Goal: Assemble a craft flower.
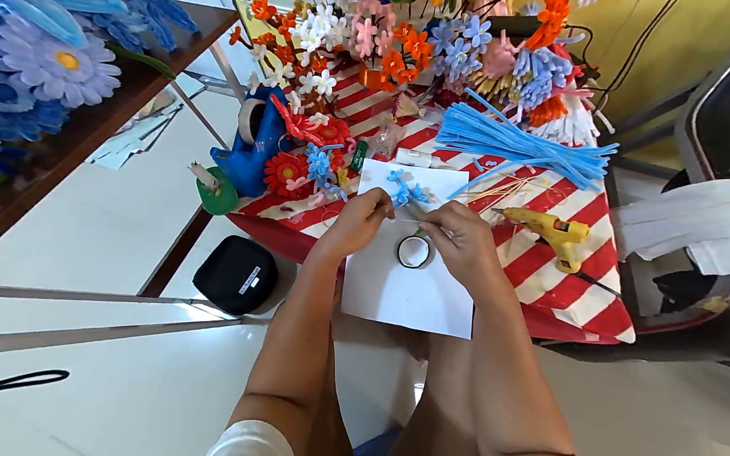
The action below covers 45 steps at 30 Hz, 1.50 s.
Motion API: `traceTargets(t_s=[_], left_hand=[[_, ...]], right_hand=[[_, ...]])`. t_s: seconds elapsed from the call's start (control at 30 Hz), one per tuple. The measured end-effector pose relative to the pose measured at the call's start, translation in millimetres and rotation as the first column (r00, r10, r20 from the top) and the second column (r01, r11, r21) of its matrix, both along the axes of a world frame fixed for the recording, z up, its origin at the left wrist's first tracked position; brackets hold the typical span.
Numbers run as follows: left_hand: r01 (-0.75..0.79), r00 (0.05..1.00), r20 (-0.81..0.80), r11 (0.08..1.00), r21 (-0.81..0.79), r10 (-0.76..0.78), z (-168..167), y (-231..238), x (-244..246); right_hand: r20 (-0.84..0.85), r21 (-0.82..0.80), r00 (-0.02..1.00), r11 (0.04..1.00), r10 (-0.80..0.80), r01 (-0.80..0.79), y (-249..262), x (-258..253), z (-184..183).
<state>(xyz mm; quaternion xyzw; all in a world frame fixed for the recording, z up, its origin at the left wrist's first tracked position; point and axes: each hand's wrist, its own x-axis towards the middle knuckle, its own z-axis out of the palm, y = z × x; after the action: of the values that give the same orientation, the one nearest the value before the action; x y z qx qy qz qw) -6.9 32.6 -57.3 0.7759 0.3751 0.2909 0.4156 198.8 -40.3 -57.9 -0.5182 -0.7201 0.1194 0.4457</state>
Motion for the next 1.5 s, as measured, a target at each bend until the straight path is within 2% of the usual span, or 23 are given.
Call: traceTargets(t_s=[0.1, 0.27, 0.6, 1.0, 1.07, 1.17, 1.33, 1.4, 1.5], left_hand=[[0.042, 0.993, 0.113, 0.998, -0.04, -0.038, -2.7, -2.2, 5.1], [-0.006, 0.971, 0.239, 0.999, -0.049, 0.017, -2.0, -7.4, 15.0], [0.111, 0.964, 0.247, 0.993, -0.046, -0.096, -2.7, -8.3, 19.2], [0.153, 0.95, 0.28, 0.988, -0.031, -0.138, -6.9, -8.3, 23.6], [0.134, 0.952, 0.282, 0.99, -0.031, -0.12, -4.2, -9.9, 23.8], [0.032, 0.975, 0.22, 0.993, -0.109, -0.008, 17.0, -21.5, 24.4], [0.01, 0.976, 0.216, 0.991, -0.135, 0.02, 25.0, -26.1, 23.8], [0.038, 0.973, 0.23, 0.992, -0.123, -0.008, 21.3, -24.0, 23.0], [0.159, 0.933, 0.329, 0.987, -0.017, -0.144, -2.4, -10.8, 21.5]], right_hand=[[-0.017, -0.01, 1.0, 1.0, 0.014, -0.014, -0.8, -3.6, -0.6], [-0.031, -0.003, 0.999, 1.0, 0.008, -0.008, -0.6, -0.7, -0.8], [-0.075, -0.04, 0.997, 0.999, -0.022, 0.019, -1.9, 5.5, 3.4], [-0.05, -0.013, 0.999, 1.0, -0.003, 0.003, -0.9, 9.9, 1.0], [-0.066, -0.033, 0.998, 0.999, -0.004, 0.001, -1.6, 11.0, 2.8], [-0.113, -0.046, 0.994, 0.999, -0.012, 0.007, -2.9, 12.6, 5.3], [-0.2, -0.157, 0.978, 0.983, 0.059, -0.092, -4.1, 13.2, 5.1], [-0.235, -0.181, 0.968, 0.975, 0.084, -0.129, -3.9, 10.9, 5.1], [-0.279, -0.155, 0.954, 0.975, 0.11, -0.158, -2.4, 7.6, 3.7]])
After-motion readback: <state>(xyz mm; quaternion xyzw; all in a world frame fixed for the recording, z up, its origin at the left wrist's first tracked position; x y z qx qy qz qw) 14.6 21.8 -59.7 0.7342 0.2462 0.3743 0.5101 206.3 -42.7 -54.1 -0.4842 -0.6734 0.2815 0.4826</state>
